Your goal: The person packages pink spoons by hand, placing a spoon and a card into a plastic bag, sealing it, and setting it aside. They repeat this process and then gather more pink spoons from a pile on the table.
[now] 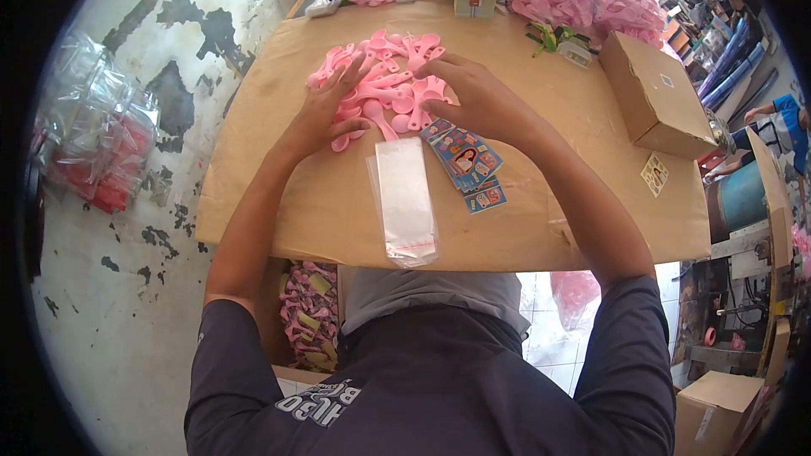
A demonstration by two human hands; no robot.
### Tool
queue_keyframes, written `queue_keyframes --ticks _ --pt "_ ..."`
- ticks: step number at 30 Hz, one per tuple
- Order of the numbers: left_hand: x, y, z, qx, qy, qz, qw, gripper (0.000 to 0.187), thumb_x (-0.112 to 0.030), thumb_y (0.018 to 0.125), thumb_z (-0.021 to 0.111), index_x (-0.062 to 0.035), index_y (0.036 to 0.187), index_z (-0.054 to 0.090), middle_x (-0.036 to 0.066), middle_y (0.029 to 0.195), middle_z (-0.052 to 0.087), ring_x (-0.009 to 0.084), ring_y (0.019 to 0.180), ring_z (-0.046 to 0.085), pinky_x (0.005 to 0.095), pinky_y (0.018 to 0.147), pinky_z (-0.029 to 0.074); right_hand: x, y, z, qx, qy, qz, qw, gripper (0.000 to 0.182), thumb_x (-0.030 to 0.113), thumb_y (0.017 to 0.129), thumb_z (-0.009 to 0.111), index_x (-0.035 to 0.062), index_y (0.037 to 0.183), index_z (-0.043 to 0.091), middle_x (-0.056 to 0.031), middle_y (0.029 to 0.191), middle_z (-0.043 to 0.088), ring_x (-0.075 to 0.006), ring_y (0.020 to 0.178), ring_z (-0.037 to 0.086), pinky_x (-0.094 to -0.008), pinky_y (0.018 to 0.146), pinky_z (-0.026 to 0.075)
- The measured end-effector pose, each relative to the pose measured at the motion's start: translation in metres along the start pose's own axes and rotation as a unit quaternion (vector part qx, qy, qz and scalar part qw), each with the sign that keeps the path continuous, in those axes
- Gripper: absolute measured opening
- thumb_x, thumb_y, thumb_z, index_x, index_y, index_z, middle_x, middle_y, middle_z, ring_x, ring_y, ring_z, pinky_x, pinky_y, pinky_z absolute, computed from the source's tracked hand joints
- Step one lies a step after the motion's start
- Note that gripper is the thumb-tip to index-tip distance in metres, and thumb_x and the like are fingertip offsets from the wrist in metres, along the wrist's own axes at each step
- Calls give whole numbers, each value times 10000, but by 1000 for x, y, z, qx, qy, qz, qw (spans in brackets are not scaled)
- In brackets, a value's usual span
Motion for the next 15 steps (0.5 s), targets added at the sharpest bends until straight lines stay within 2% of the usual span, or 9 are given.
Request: queue_keyframes --ticks 2,4,6,8,9,10,12,13,15 --pt "4 -1 -2 -4 7 0 1000 1056 -527 823 770 -293 1643 147 69 1642 353 423 1501 298 652 1183 198 12 -8 -3 4 7 16 1000 394 227 905 724 57 1246 622 -149 1251 651 -335 1174 615 -430 1017 475" --pt "5 -2 -9 -40 5 4 999 1069 -549 819 767 -273 1644 148 64 1659 316 463 1515 235 663 1193 165 27 -21 0 -6 -38 -28 999 350 204 914 708 48 1217 627 -146 1231 654 -337 1141 619 -435 976 485" --pt "-7 -5 -26 -32 -19 -24 999 1001 -528 856 746 -247 1638 188 68 1651 332 471 1518 221 675 1186 170 53 -41 6 22 -27 -16 999 342 204 910 713 46 1202 630 -148 1209 655 -339 1125 619 -439 958 486" --pt "-22 -10 -43 -55 -64 -18 996 894 -449 898 741 -205 1619 271 98 1641 345 454 1522 224 609 1197 234 75 -61 19 48 -19 -9 999 334 205 907 718 43 1187 633 -150 1188 655 -341 1109 620 -443 941 487" --pt "-36 -15 -53 -101 -91 4 991 682 -335 922 741 -135 1517 472 141 1536 495 397 1461 392 504 1159 364 85 -73 28 64 -20 1 998 332 224 894 733 34 1151 643 -159 1121 647 -342 1072 611 -437 925 489" --pt "-48 -21 -59 -95 -97 -4 991 682 -335 922 741 -135 1517 472 141 1536 495 397 1461 392 504 1159 364 93 -83 36 80 -20 12 997 334 244 881 747 25 1115 654 -168 1055 638 -343 1036 601 -432 909 491" --pt "-67 -37 -65 -103 -138 -24 985 434 -211 929 737 -69 1329 649 147 1320 672 318 1253 625 383 1023 503 98 -97 61 71 -22 20 997 346 268 854 769 30 1076 652 -137 1041 618 -327 1010 579 -424 888 483" --pt "-77 -46 -61 -97 -142 -30 985 434 -211 929 737 -69 1329 649 147 1320 672 318 1253 625 383 1023 503 100 -101 69 36 -30 36 998 340 262 843 777 31 1056 647 -122 1048 607 -325 1010 569 -422 886 479" --pt "-95 -64 -54 -153 -204 -88 963 239 -127 917 735 -22 1132 717 108 1063 751 251 961 720 348 842 555 98 -107 80 -19 -36 69 997 297 226 822 792 43 998 637 -85 1070 576 -321 1005 550 -415 871 468"
Point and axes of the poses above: each hand's wrist, its own y-axis towards the middle knuckle, its own z-axis out of the palm, x = y × z, the point moved 3 cm from there along y, towards the middle knuckle
